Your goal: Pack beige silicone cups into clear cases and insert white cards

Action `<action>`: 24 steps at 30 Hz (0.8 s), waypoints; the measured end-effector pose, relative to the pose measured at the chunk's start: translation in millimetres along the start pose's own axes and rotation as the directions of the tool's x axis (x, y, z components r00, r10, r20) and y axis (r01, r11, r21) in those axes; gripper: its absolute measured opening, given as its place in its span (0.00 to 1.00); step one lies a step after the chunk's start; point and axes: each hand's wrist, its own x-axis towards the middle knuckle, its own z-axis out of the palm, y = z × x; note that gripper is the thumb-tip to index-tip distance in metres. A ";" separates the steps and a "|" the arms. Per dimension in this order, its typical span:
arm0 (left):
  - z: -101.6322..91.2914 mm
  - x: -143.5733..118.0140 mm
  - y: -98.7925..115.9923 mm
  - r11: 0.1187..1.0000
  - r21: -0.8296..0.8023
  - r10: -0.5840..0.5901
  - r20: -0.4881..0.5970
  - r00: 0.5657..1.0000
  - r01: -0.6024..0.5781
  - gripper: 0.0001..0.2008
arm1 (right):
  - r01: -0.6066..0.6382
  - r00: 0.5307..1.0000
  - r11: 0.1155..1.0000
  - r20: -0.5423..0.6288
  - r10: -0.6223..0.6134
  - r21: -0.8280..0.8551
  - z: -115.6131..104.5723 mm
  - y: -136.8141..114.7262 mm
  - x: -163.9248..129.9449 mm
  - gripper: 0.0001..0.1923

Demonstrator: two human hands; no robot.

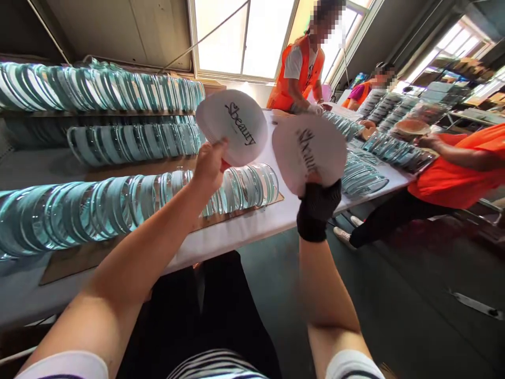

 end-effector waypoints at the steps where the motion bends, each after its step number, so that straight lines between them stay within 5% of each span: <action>1: -3.0 7.0 3.2 1.000 0.002 0.009 -0.009 1.000 -0.009 0.15 | -0.012 1.000 0.996 0.026 0.014 -0.093 -13.8 4.4 -10.0 0.26; 4: -10.6 25.8 -0.9 0.998 0.034 -0.049 -0.021 0.999 0.049 0.14 | 0.116 0.966 0.959 0.253 -0.048 -0.258 -46.6 7.2 -44.7 0.21; 8: -17.3 40.3 -25.8 0.987 0.036 -0.153 -0.101 0.983 0.157 0.15 | 0.287 0.889 0.913 0.435 -0.142 -0.289 -59.9 -2.0 -60.6 0.17; 12: -21.8 44.2 -37.0 0.984 -0.019 -0.176 -0.177 0.968 0.175 0.16 | 0.291 0.811 0.899 0.582 -0.050 -0.328 -43.3 -12.6 -41.6 0.17; 18: -22.4 44.3 -35.8 0.982 -0.002 -0.184 -0.176 0.967 0.187 0.17 | 0.399 0.645 0.826 0.762 0.056 -0.399 10.9 -23.1 -21.1 0.20; 20: -22.4 44.0 -35.9 0.982 0.010 -0.182 -0.186 0.966 0.187 0.18 | 0.418 0.642 0.832 0.767 0.015 -0.366 18.8 -22.1 -21.6 0.20; 24: -22.2 42.3 -34.4 0.977 0.034 -0.201 -0.167 0.965 0.209 0.19 | 0.338 0.753 0.874 0.657 -0.029 -0.349 21.3 -13.4 -28.4 0.17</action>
